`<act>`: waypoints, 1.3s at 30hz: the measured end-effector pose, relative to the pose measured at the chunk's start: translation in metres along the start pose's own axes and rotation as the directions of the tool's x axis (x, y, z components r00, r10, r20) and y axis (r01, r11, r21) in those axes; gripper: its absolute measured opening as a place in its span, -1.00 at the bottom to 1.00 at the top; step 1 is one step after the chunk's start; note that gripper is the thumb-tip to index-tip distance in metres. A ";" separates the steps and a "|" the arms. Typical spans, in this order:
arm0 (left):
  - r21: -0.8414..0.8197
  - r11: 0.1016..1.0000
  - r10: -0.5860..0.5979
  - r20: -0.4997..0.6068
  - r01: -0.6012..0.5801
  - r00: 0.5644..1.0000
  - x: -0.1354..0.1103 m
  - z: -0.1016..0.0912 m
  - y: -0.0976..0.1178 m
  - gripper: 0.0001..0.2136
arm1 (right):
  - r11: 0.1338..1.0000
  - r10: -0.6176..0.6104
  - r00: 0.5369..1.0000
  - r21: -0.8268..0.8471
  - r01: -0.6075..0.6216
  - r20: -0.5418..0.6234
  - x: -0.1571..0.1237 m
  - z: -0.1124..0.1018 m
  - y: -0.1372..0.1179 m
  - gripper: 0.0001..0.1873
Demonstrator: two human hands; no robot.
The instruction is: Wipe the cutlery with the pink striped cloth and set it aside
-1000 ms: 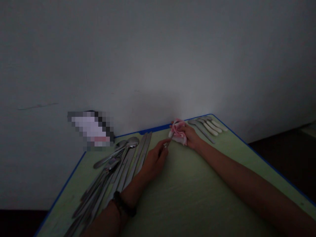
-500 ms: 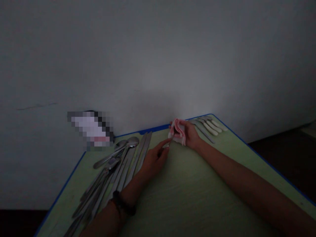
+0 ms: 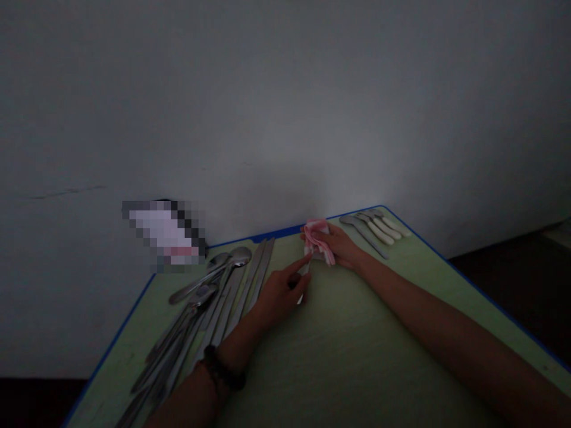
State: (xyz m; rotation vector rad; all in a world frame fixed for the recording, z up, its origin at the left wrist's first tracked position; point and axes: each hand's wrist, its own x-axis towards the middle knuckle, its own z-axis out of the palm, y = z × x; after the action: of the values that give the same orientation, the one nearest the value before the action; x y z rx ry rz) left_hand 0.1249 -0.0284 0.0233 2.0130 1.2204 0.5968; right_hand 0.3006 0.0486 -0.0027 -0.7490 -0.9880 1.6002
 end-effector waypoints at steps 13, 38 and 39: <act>0.044 0.964 0.251 0.181 -0.263 0.951 -0.005 -0.003 -0.006 -0.36 | 0.991 -0.027 0.995 0.125 0.038 -0.093 0.002 0.007 -0.001 -0.69; 0.116 0.945 0.287 0.164 -0.307 0.944 -0.001 0.000 -0.004 -0.82 | 0.991 -0.056 0.993 0.114 0.068 -0.106 0.004 0.008 0.002 -0.64; 0.119 0.945 0.285 0.155 -0.304 0.946 -0.001 0.000 -0.004 -0.82 | 0.994 -0.058 0.995 0.090 0.065 -0.081 0.003 0.009 0.002 -0.63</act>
State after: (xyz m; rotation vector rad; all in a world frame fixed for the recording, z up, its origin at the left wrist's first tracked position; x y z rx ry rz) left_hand 0.1219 -0.0283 0.0196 2.3395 0.9077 0.5153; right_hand 0.2916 0.0493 -0.0003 -0.7055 -0.8670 1.5410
